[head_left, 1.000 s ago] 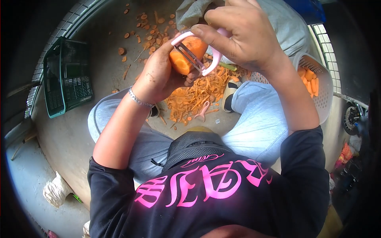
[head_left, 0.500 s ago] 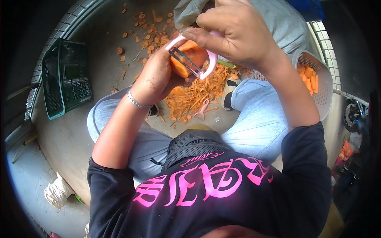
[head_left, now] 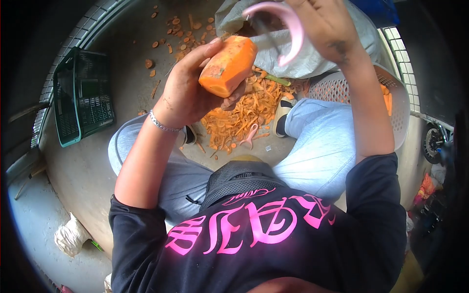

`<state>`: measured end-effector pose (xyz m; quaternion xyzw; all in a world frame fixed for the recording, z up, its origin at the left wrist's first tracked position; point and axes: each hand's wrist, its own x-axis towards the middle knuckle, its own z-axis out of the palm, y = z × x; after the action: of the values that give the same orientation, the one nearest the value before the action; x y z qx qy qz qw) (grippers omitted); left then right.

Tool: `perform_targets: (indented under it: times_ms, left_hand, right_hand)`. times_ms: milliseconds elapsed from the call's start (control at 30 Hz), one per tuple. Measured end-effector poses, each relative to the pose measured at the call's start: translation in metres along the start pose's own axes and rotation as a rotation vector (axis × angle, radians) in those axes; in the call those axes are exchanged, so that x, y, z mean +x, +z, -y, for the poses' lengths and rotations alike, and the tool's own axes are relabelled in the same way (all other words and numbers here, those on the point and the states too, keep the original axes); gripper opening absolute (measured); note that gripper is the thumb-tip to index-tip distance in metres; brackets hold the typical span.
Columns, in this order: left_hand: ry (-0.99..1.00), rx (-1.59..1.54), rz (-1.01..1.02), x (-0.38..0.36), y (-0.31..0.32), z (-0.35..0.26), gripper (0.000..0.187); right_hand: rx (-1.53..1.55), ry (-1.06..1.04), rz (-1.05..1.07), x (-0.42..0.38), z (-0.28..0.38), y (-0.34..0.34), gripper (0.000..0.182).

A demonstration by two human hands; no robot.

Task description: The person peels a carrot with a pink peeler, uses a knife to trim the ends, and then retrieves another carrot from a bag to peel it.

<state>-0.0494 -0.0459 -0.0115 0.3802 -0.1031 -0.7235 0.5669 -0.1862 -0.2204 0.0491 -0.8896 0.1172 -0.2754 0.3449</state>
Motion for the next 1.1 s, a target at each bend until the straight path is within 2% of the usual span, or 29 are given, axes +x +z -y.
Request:
perform_targets:
  times_ms: [67, 133, 233, 333, 400, 500, 633, 833, 900, 933, 1100]
  left_hand:
    - [-0.026, -0.028, 0.103, 0.003, -0.012, 0.002, 0.059]
    - [-0.049, -0.038, 0.178, 0.004, -0.014, 0.003, 0.058]
    - [-0.064, 0.031, -0.196, 0.004, 0.011, 0.003, 0.056]
    - [-0.017, 0.063, -0.210, 0.009, 0.008, 0.010, 0.055]
    - [-0.053, 0.057, -0.145, 0.007, 0.004, 0.008, 0.054]
    - [-0.114, 0.009, -0.107, 0.004, 0.005, 0.006, 0.051]
    - [-0.141, -0.030, -0.086, 0.004, 0.005, 0.006, 0.050]
    - [-0.138, -0.038, -0.053, 0.008, -0.003, 0.012, 0.062]
    - [-0.115, 0.025, -0.119, 0.005, 0.003, 0.011, 0.042]
    - [-0.103, 0.057, -0.152, 0.004, 0.005, 0.011, 0.044]
    - [-0.083, 0.060, -0.006, 0.003, -0.006, 0.013, 0.046]
  right_hand:
    - [-0.024, -0.170, -0.013, -0.004, -0.013, 0.014, 0.016]
    - [-0.077, -0.232, 0.014, -0.011, -0.007, 0.020, 0.012]
    - [-0.130, -0.318, -0.005, -0.014, -0.006, 0.027, 0.009]
    - [-0.225, -0.347, -0.020, -0.016, 0.000, 0.027, 0.009]
    - [-0.273, -0.341, -0.016, -0.017, 0.002, 0.027, 0.010]
    - [-0.153, -0.309, 0.008, -0.017, 0.000, 0.029, 0.011]
    - [-0.249, -0.327, 0.009, -0.016, 0.002, 0.029, 0.012]
    - [-0.312, -0.370, -0.027, -0.017, -0.001, 0.031, 0.014]
    - [-0.316, -0.412, -0.051, -0.017, -0.003, 0.032, 0.015]
    - [-0.317, -0.428, -0.060, -0.017, -0.003, 0.033, 0.015]
    - [-0.186, -0.462, -0.062, -0.013, -0.007, 0.033, 0.013]
